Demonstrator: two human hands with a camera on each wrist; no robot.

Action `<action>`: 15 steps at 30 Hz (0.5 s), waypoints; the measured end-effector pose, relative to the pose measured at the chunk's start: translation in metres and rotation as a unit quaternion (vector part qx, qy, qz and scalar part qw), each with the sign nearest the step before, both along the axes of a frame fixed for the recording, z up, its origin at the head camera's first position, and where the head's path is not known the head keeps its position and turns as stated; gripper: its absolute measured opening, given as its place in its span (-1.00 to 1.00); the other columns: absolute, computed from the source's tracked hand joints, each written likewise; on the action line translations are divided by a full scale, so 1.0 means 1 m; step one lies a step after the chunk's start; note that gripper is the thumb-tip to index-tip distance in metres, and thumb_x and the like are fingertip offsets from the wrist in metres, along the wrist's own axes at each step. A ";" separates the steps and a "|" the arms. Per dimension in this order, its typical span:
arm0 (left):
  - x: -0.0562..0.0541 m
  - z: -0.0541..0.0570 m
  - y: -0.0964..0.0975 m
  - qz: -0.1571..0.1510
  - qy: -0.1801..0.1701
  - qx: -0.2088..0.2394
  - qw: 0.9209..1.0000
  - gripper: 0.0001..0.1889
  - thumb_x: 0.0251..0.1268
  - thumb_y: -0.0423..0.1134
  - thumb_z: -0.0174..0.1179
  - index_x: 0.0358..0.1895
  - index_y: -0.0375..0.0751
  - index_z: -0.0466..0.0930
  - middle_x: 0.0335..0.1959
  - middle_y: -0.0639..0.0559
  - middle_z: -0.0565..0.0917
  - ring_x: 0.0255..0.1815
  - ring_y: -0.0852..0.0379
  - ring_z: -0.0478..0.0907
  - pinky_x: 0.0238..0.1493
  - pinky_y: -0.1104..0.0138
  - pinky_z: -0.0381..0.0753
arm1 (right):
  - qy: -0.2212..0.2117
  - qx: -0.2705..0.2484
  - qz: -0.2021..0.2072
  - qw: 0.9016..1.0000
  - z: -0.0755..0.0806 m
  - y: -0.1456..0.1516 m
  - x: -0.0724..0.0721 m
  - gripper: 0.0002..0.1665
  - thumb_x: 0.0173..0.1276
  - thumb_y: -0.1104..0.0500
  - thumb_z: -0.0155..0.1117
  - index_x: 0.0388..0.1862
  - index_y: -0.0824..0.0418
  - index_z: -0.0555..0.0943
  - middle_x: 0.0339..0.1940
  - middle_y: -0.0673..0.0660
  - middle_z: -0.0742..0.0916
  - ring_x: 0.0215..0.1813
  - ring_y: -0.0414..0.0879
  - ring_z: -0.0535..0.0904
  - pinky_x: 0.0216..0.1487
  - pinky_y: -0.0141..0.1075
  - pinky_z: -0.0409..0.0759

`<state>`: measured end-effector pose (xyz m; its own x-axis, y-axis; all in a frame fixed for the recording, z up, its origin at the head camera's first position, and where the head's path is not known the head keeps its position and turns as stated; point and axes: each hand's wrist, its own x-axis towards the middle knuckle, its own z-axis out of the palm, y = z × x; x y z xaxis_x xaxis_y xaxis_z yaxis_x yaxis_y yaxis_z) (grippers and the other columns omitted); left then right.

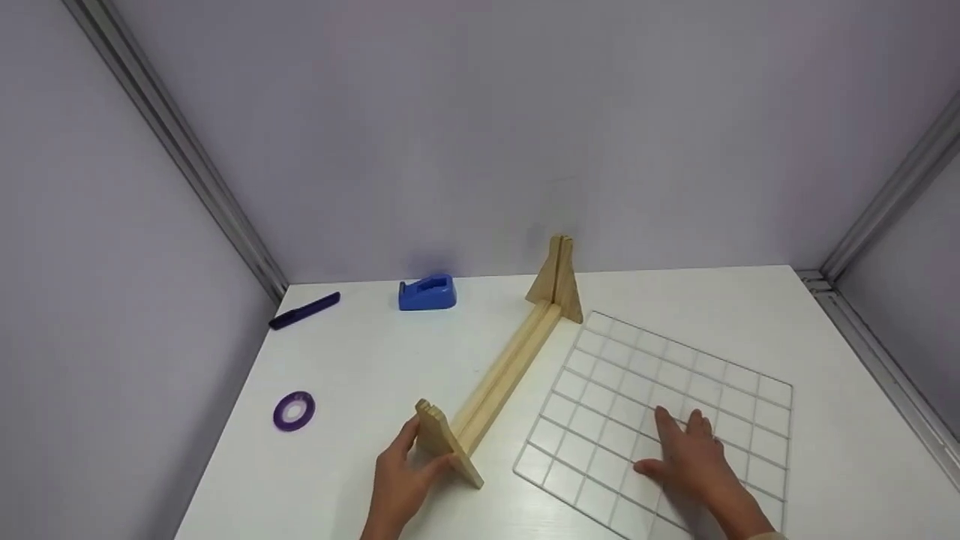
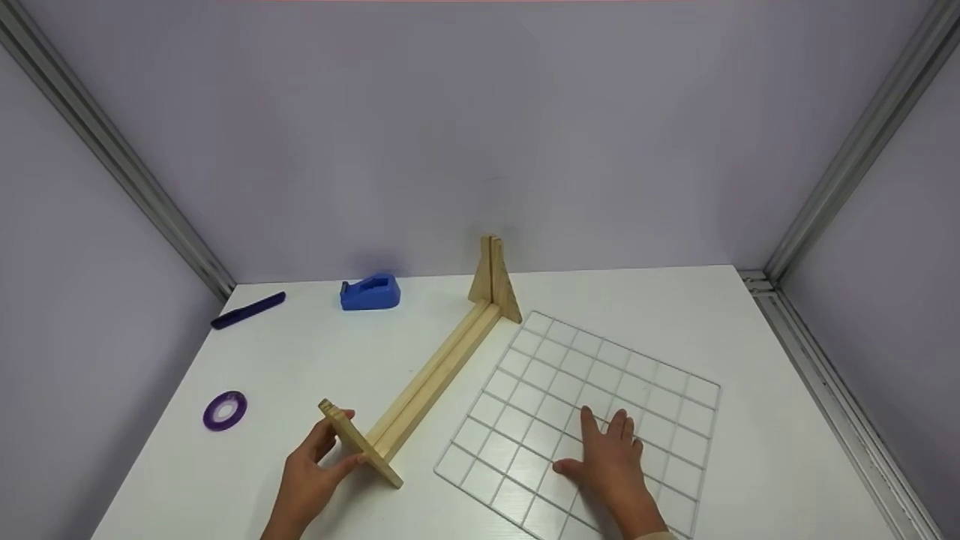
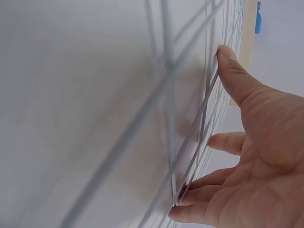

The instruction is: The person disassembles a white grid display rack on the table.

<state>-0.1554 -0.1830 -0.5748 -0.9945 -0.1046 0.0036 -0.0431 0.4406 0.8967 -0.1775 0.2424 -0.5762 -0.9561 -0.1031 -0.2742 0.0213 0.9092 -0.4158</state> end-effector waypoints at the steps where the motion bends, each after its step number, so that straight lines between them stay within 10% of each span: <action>1: 0.002 0.000 0.000 0.004 0.002 -0.002 1.000 -0.06 -0.02 0.10 0.53 0.45 -0.26 0.40 0.44 -0.27 0.46 0.49 -0.29 0.38 0.51 -0.13 0.36 | 0.000 -0.002 0.002 1.000 0.000 0.000 -0.001 0.32 0.15 -0.39 0.43 0.60 0.37 0.12 0.43 0.85 0.03 0.47 0.77 -0.13 0.30 0.64 0.09; 15: 0.014 0.001 0.010 0.037 0.014 -0.031 0.999 -0.06 0.03 0.05 0.53 0.43 -0.40 0.38 0.43 -0.31 0.47 0.45 -0.25 0.44 0.37 0.03 0.58 | -0.021 -0.024 0.003 0.999 -0.001 0.009 -0.009 0.34 0.13 -0.40 0.44 0.62 0.33 0.09 0.47 0.81 -0.03 0.50 0.73 -0.15 0.37 0.60 0.05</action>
